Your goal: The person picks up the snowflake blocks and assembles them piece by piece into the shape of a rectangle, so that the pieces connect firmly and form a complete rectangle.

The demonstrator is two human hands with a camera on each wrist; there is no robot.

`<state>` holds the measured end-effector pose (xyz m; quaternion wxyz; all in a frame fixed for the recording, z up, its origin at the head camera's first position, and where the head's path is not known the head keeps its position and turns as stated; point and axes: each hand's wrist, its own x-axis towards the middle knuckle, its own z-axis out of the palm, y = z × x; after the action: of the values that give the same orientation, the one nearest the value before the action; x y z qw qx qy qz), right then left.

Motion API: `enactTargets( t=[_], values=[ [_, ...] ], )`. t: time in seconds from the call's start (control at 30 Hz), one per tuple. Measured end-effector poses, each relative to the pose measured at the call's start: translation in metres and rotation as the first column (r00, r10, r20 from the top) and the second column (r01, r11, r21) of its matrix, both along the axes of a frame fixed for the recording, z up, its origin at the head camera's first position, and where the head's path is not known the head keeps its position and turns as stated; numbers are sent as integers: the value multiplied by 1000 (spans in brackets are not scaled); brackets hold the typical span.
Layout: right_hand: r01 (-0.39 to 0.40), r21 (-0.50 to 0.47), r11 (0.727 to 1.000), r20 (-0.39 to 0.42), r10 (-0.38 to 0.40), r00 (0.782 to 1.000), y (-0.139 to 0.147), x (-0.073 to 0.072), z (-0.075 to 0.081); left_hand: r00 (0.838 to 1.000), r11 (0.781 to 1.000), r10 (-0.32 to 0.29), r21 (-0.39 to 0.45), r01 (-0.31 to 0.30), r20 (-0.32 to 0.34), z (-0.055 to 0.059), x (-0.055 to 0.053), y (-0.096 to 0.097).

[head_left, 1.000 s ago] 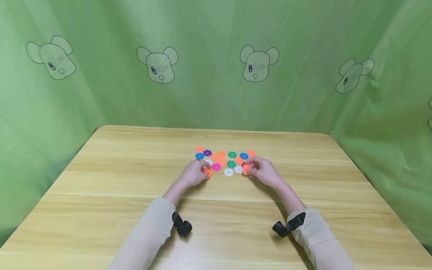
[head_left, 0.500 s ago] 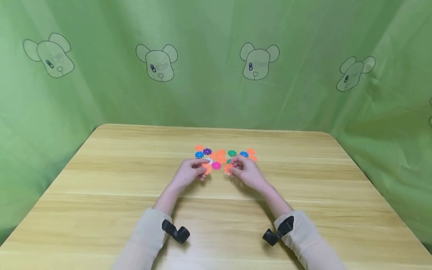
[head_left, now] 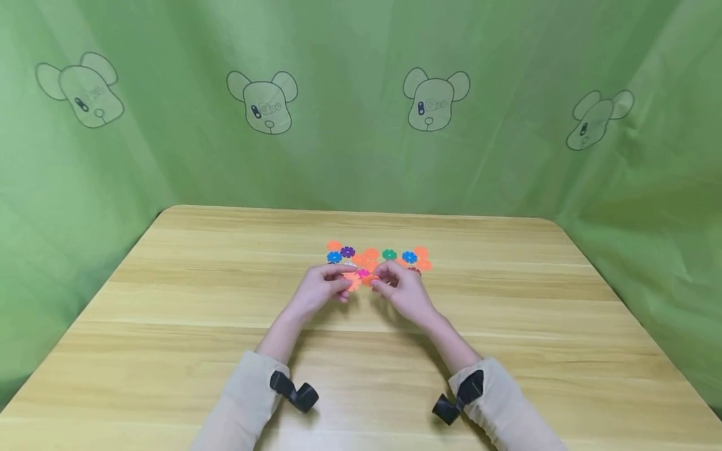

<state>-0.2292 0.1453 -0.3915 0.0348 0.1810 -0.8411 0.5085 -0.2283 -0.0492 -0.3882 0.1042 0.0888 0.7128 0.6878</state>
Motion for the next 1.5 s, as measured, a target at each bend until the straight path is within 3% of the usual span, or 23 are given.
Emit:
enactTargets(
  t=[0.33,0.7,1.03,1.5],
  values=[
    [-28,-2,1000,-38,28,999,1,1,-2,1000,999,-21,-39,21,-1,0,-1,1],
    [-84,-69,994,-114,76,991,-2,3,-9,1000,999,13,-45,-13,-10,-2,0,2],
    [-120,-6,993,-301,113,947,-3,7,-9,1000,999,-13,-50,11,-25,1,2,4],
    [-155,-19,988,-315,141,939,-4,7,-9,1000,1000,7,25,-8,13,-7,1,6]
  ],
)
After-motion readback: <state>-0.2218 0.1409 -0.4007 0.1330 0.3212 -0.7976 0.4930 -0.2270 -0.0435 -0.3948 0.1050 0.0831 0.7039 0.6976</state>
